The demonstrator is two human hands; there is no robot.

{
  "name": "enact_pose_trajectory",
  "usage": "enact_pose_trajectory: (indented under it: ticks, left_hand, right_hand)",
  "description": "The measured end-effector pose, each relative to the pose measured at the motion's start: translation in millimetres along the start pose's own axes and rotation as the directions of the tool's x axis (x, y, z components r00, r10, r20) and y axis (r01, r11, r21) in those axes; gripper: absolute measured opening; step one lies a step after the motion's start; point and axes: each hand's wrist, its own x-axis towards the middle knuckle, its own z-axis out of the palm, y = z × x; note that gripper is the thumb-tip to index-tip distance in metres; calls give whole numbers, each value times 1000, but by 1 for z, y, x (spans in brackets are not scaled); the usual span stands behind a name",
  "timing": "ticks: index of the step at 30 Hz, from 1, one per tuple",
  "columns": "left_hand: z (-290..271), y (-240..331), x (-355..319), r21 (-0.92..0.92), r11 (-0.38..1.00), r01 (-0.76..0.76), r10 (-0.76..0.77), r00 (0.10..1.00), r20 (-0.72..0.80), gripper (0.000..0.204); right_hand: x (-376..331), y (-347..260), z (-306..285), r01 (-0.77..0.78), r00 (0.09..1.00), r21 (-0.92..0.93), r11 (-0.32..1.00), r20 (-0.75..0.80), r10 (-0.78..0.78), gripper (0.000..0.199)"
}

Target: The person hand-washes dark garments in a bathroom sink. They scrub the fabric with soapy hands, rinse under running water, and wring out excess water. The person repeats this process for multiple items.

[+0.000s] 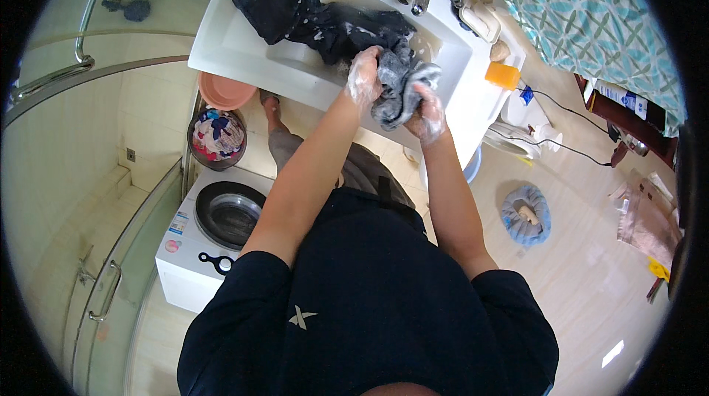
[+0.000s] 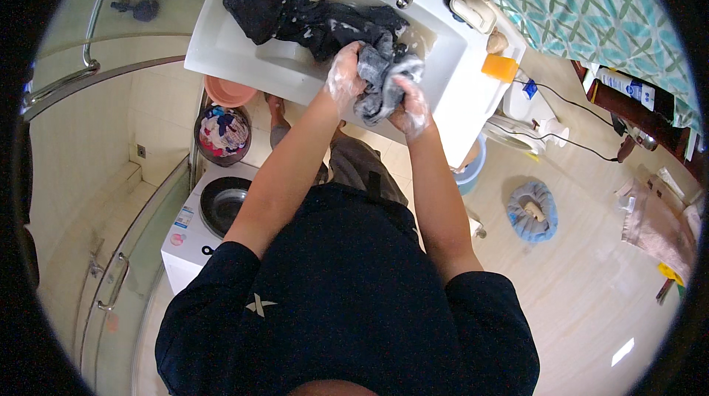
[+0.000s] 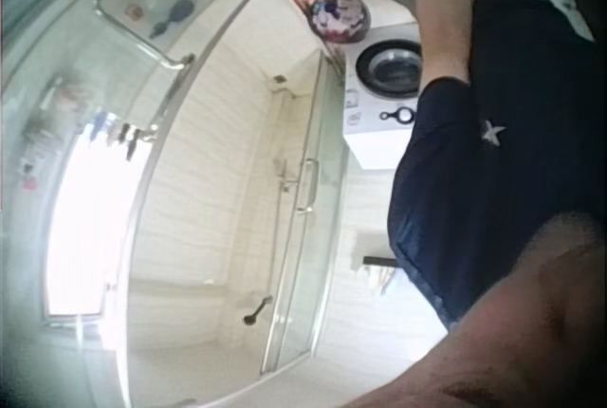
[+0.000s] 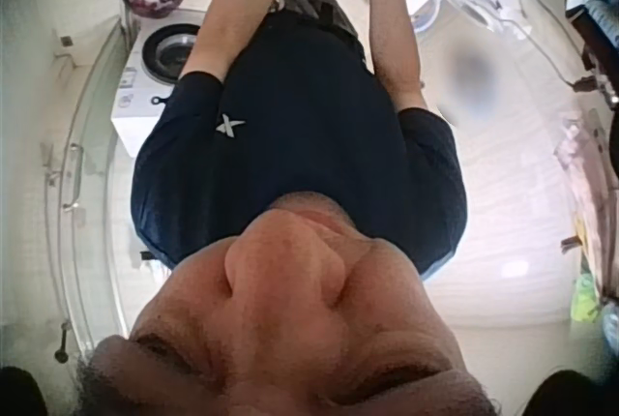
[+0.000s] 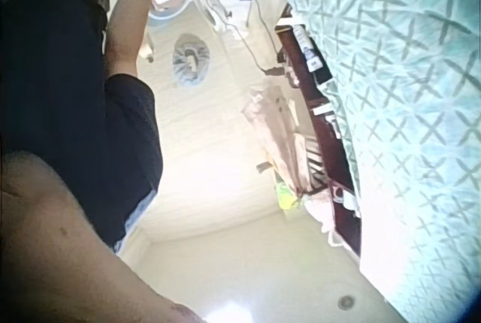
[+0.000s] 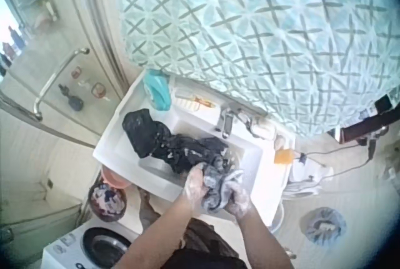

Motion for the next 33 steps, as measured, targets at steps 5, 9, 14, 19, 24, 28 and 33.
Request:
enact_pose_trajectory:
  ticks: [5, 9, 14, 19, 24, 28, 33]
  left_hand:
    - [-14, 5, -3, 366, 918, -153, 143, 988, 55, 26]
    - [-24, 31, 3, -138, 984, 110, -96, 990, 101, 27]
    - [-34, 52, 40, 381, 898, 219, -210, 975, -65, 26]
    - [-52, 10, 41, 9, 1000, -24, 25, 999, -25, 27]
    - [-60, 15, 24, 258, 953, -159, 95, 966, 242, 45]
    - [-55, 10, 18, 247, 957, -149, 186, 974, -132, 36]
    - [-51, 11, -2, 109, 991, 78, -92, 987, 130, 69]
  right_hand:
    - [5, -9, 21, 138, 985, -237, 962, -66, -158, 52]
    - [-5, -10, 43, 304, 930, -392, 868, -77, -360, 53]
    - [-1, 9, 65, 242, 962, -876, 418, 160, -221, 44]
    - [45, 0, 71, 406, 832, -489, 772, -152, -534, 22]
    - [60, 15, 70, 306, 866, -696, 650, -80, -493, 23]
    - [71, 0, 62, 77, 829, -749, 659, -319, -459, 20]
    - [88, 8, 45, 347, 667, -915, 205, 86, -740, 22]
